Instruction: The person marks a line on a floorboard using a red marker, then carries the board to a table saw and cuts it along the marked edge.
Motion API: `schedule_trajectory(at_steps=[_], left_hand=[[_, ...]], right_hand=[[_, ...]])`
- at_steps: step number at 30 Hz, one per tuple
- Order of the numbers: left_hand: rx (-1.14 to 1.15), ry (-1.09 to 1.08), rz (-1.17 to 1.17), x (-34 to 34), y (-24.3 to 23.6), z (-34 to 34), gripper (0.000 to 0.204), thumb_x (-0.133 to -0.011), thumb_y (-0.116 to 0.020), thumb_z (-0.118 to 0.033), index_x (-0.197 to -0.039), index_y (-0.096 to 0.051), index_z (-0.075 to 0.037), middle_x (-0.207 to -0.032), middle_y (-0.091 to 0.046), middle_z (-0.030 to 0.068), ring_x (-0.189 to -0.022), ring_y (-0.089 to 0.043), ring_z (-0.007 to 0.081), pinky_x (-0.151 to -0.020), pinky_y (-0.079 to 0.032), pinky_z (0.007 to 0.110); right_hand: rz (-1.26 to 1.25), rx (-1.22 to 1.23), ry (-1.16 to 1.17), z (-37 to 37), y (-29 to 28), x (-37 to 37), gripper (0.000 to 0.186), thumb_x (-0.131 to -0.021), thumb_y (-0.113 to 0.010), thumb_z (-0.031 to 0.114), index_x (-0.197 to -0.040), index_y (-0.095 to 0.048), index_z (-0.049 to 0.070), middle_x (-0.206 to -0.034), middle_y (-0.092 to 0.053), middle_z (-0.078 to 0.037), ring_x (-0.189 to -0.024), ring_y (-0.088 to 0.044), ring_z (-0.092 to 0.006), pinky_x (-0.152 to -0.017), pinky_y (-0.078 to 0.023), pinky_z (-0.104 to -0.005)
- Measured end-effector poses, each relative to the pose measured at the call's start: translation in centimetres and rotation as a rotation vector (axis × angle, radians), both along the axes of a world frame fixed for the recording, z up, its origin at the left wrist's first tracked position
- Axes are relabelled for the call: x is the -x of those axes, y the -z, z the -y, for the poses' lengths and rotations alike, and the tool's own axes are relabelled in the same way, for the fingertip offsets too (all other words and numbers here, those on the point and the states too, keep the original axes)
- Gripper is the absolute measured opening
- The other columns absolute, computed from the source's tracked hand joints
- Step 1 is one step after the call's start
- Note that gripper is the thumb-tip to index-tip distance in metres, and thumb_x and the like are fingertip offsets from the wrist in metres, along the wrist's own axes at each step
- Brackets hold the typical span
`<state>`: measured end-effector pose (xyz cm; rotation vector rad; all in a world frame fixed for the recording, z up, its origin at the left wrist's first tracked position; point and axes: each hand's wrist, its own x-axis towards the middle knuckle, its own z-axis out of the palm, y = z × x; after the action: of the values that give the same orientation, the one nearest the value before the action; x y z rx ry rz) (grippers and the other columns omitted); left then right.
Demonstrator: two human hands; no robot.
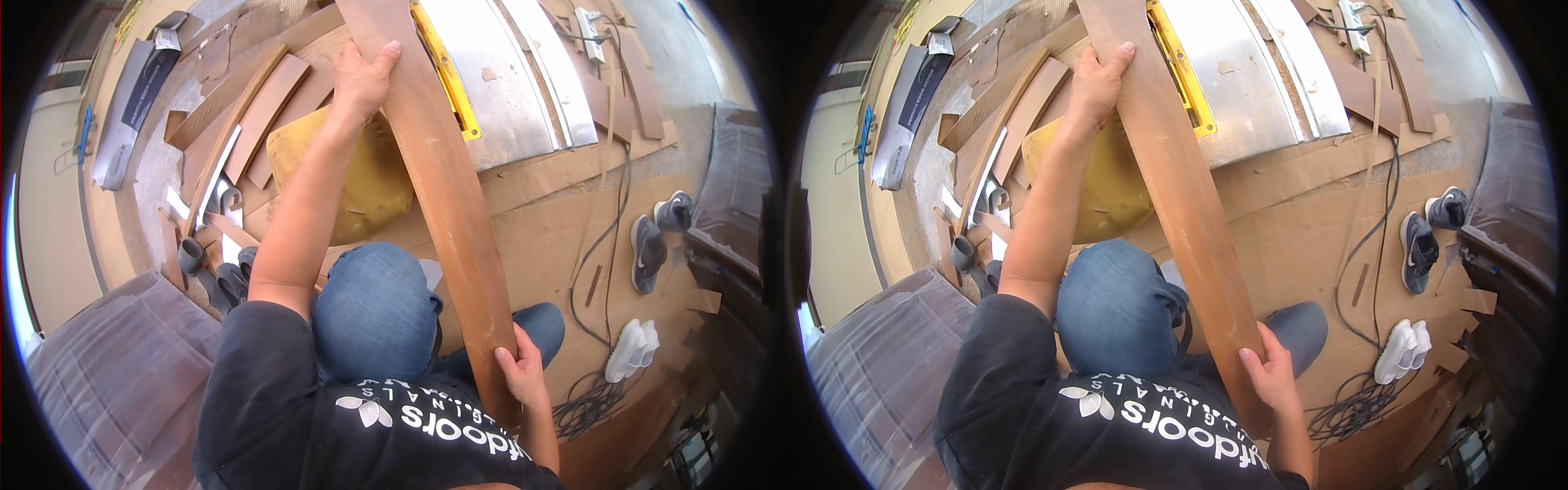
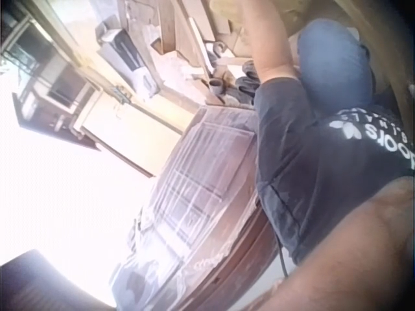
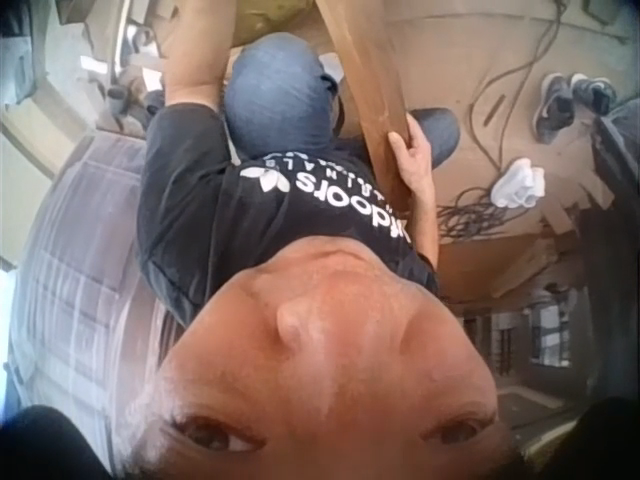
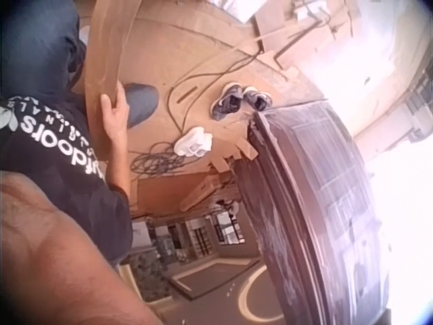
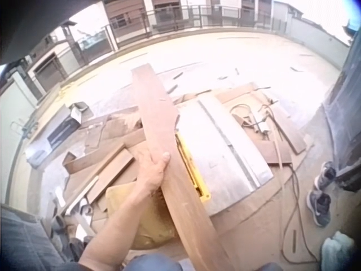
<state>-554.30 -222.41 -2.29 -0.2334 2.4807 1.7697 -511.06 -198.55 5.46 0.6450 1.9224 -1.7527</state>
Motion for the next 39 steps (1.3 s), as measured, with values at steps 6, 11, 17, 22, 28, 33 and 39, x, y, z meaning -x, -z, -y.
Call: schedule_trajectory(at_steps=[6,11,17,22,28,33,39], left_hand=[[0.023,0.016,-0.007,0.2,0.7,0.2,0.068,-0.093,-0.073,-0.044,-0.135,-0.054,0.006,-0.141,-0.046,0.0293,-0.129,-0.053,0.0425,-0.110,-0.046,0.047],[0.050,0.022,-0.010,0.5,1.2,0.2,0.072,-0.093,-0.073,-0.046,-0.138,-0.052,0.006,-0.144,-0.044,0.0324,-0.130,-0.053,0.0446,-0.111,-0.045,0.048],[0.112,0.023,-0.029,0.2,0.7,0.2,0.074,-0.094,-0.072,-0.048,-0.139,-0.051,0.006,-0.143,-0.044,0.0329,-0.130,-0.053,0.0456,-0.111,-0.045,0.048],[0.154,0.023,-0.025,-0.3,-0.4,-0.1,0.074,-0.093,-0.073,-0.047,-0.138,-0.051,0.006,-0.144,-0.044,0.0321,-0.130,-0.053,0.0450,-0.111,-0.046,0.048],[0.175,0.027,-0.024,-0.3,-0.4,0.1,0.073,-0.093,-0.074,-0.047,-0.137,-0.052,0.006,-0.143,-0.044,0.0312,-0.129,-0.054,0.0441,-0.110,-0.047,0.047],[0.183,0.035,-0.032,-0.6,-0.7,0.0,0.071,-0.093,-0.074,-0.047,-0.135,-0.053,0.007,-0.142,-0.044,0.0320,-0.128,-0.055,0.0449,-0.111,-0.047,0.047],[0.222,0.038,-0.044,-0.9,-0.7,0.0,0.071,-0.093,-0.073,-0.047,-0.134,-0.053,0.007,-0.141,-0.045,0.0329,-0.127,-0.055,0.0459,-0.110,-0.047,0.048]], right_hand=[[0.003,0.038,0.022,0.5,0.2,-0.3,0.049,-0.101,-0.066,0.014,-0.144,-0.054,-0.004,-0.124,-0.072,-0.010,-0.114,-0.065,-0.0144,-0.099,-0.051,-0.0300],[-0.013,0.035,0.038,0.6,0.9,-1.1,0.050,-0.101,-0.066,0.015,-0.145,-0.053,-0.004,-0.125,-0.072,-0.010,-0.114,-0.064,-0.0142,-0.100,-0.050,-0.0298],[-0.027,0.029,0.044,0.8,1.0,-1.2,0.050,-0.101,-0.066,0.016,-0.145,-0.054,-0.005,-0.124,-0.072,-0.011,-0.113,-0.065,-0.0146,-0.099,-0.051,-0.0298],[-0.036,0.016,0.033,0.7,1.0,-1.4,0.050,-0.101,-0.066,0.017,-0.144,-0.054,-0.005,-0.121,-0.073,-0.012,-0.112,-0.066,-0.0148,-0.098,-0.051,-0.0302],[-0.031,0.012,0.031,0.7,0.9,-1.3,0.050,-0.101,-0.066,0.019,-0.144,-0.054,-0.005,-0.122,-0.073,-0.012,-0.113,-0.065,-0.0149,-0.098,-0.051,-0.0301],[-0.028,0.028,0.038,0.6,1.0,-1.7,0.051,-0.102,-0.066,0.018,-0.145,-0.052,-0.007,-0.126,-0.071,-0.012,-0.115,-0.064,-0.0149,-0.100,-0.050,-0.0300],[-0.032,0.002,0.012,0.4,1.0,-1.8,0.052,-0.101,-0.067,0.017,-0.145,-0.052,-0.007,-0.125,-0.072,-0.013,-0.115,-0.065,-0.0156,-0.100,-0.050,-0.0303]])
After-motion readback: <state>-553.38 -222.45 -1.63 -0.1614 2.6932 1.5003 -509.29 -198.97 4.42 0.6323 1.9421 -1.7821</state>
